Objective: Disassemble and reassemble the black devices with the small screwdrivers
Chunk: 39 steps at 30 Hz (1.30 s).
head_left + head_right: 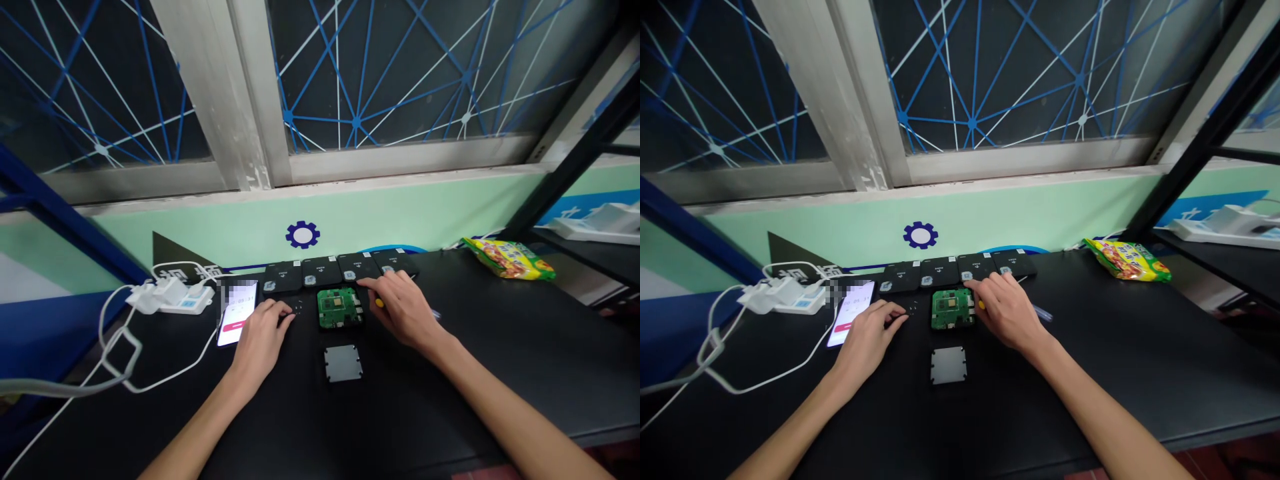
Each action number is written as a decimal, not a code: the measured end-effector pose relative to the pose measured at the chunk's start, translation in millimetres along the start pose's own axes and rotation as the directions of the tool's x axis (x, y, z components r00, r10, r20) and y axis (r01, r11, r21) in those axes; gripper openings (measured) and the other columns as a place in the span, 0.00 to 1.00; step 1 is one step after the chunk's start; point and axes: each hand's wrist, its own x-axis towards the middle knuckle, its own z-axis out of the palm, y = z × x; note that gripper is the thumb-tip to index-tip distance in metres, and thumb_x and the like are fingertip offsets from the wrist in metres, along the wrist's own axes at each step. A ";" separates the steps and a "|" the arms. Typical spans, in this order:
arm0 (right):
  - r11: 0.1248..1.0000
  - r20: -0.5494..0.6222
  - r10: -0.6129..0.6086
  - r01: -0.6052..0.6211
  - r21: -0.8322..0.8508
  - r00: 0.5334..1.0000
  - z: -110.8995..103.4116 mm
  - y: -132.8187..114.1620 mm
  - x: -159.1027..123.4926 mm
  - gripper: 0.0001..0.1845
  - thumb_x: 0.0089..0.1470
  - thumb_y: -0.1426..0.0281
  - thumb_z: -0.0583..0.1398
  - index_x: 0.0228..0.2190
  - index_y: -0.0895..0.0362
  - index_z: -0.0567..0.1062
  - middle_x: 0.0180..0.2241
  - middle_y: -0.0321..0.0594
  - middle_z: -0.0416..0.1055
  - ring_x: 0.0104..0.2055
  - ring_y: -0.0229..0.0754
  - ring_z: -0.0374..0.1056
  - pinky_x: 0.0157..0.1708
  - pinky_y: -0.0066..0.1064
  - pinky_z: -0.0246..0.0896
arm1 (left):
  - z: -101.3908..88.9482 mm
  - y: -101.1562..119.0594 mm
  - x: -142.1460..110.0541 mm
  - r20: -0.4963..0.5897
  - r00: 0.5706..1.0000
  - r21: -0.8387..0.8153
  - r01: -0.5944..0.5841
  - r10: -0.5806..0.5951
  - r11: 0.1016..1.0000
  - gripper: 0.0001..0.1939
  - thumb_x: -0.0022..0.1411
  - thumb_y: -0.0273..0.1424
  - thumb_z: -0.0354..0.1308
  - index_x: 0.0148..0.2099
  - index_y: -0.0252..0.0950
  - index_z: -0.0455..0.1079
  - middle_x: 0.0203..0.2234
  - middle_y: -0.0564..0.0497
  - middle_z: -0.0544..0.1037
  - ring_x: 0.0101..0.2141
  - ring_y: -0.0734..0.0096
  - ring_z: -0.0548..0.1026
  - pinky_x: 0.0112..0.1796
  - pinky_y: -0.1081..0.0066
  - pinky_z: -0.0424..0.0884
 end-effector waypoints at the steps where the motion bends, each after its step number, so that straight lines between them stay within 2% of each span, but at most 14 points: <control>1: 1.000 0.004 0.000 0.000 0.012 1.000 0.3 -0.3 -0.6 0.15 0.71 0.79 0.52 0.56 0.59 0.71 0.32 0.41 0.72 0.34 0.49 0.60 0.37 0.40 0.51 | 0.4 -2.7 0.7 0.004 1.000 -0.003 -0.009 0.009 1.000 0.08 0.74 0.28 0.55 0.43 0.38 0.75 0.38 0.47 0.78 0.37 0.56 0.80 0.38 0.61 0.74; 4: 0.999 -0.004 0.002 -0.002 0.049 1.000 -0.5 -1.5 -1.2 0.16 0.71 0.79 0.52 0.56 0.59 0.70 0.32 0.41 0.71 0.33 0.48 0.60 0.36 0.40 0.51 | 2.7 -10.8 3.0 0.009 0.999 -0.014 -0.034 0.034 0.999 0.09 0.73 0.26 0.54 0.41 0.39 0.76 0.36 0.49 0.76 0.36 0.58 0.79 0.36 0.63 0.72; 9: 0.997 -0.021 0.016 -0.014 0.080 1.000 -2.5 -1.2 -2.5 0.17 0.70 0.80 0.52 0.56 0.58 0.70 0.33 0.41 0.71 0.33 0.48 0.59 0.36 0.40 0.51 | 5.8 -17.1 3.6 0.023 1.000 -0.039 -0.005 0.006 0.999 0.08 0.71 0.25 0.56 0.43 0.39 0.77 0.35 0.49 0.75 0.35 0.59 0.78 0.36 0.64 0.71; 19: 0.993 -0.023 0.040 -0.037 0.114 0.999 -7.0 -2.2 -2.2 0.15 0.70 0.79 0.52 0.54 0.60 0.70 0.34 0.42 0.72 0.33 0.48 0.60 0.36 0.40 0.52 | 7.8 -12.9 3.5 -0.001 0.999 -0.045 -0.034 0.034 0.998 0.10 0.74 0.27 0.54 0.42 0.39 0.76 0.35 0.49 0.75 0.35 0.60 0.78 0.36 0.64 0.71; 27: 0.986 -0.018 0.076 -0.072 0.153 0.997 -7.4 -2.7 -2.7 0.14 0.71 0.77 0.52 0.54 0.58 0.70 0.35 0.44 0.73 0.33 0.47 0.61 0.36 0.40 0.54 | 9.2 -6.0 2.9 -0.012 0.998 -0.019 -0.060 0.060 0.998 0.11 0.74 0.26 0.51 0.42 0.38 0.75 0.36 0.48 0.74 0.36 0.59 0.77 0.37 0.63 0.72; 30: 0.977 -0.025 0.045 -0.039 0.209 0.999 -10.0 -4.3 -3.5 0.16 0.70 0.78 0.54 0.56 0.59 0.70 0.35 0.43 0.72 0.33 0.47 0.62 0.35 0.40 0.55 | 8.9 -5.9 3.1 -0.009 0.998 -0.022 -0.057 0.056 0.998 0.11 0.73 0.26 0.51 0.42 0.38 0.76 0.36 0.47 0.75 0.36 0.59 0.78 0.37 0.63 0.73; 34: 0.964 -0.082 -0.019 0.040 0.263 0.996 -11.9 -8.4 -5.1 0.24 0.69 0.79 0.55 0.64 0.57 0.67 0.31 0.38 0.68 0.31 0.46 0.60 0.33 0.39 0.55 | 6.1 -7.2 3.9 0.004 1.000 -0.035 -0.030 0.030 0.999 0.10 0.72 0.28 0.54 0.42 0.39 0.77 0.36 0.47 0.77 0.36 0.58 0.79 0.37 0.62 0.74; 37: 0.945 -0.129 0.058 -0.013 0.327 0.990 -11.6 -9.1 -7.1 0.28 0.70 0.79 0.55 0.68 0.56 0.63 0.35 0.42 0.73 0.33 0.47 0.65 0.34 0.40 0.61 | 1.5 -7.3 4.1 0.006 1.000 -0.049 -0.016 0.016 0.999 0.08 0.72 0.29 0.56 0.42 0.39 0.77 0.36 0.48 0.78 0.35 0.58 0.79 0.36 0.62 0.74; 39: 0.929 -0.178 0.109 -0.037 0.367 0.978 -11.5 -6.8 -10.2 0.24 0.70 0.77 0.56 0.64 0.53 0.67 0.41 0.45 0.76 0.38 0.50 0.70 0.38 0.42 0.65 | -1.6 -5.2 3.9 -0.004 1.000 -0.046 -0.013 0.013 0.999 0.07 0.72 0.29 0.55 0.44 0.39 0.75 0.36 0.49 0.78 0.35 0.59 0.79 0.36 0.63 0.74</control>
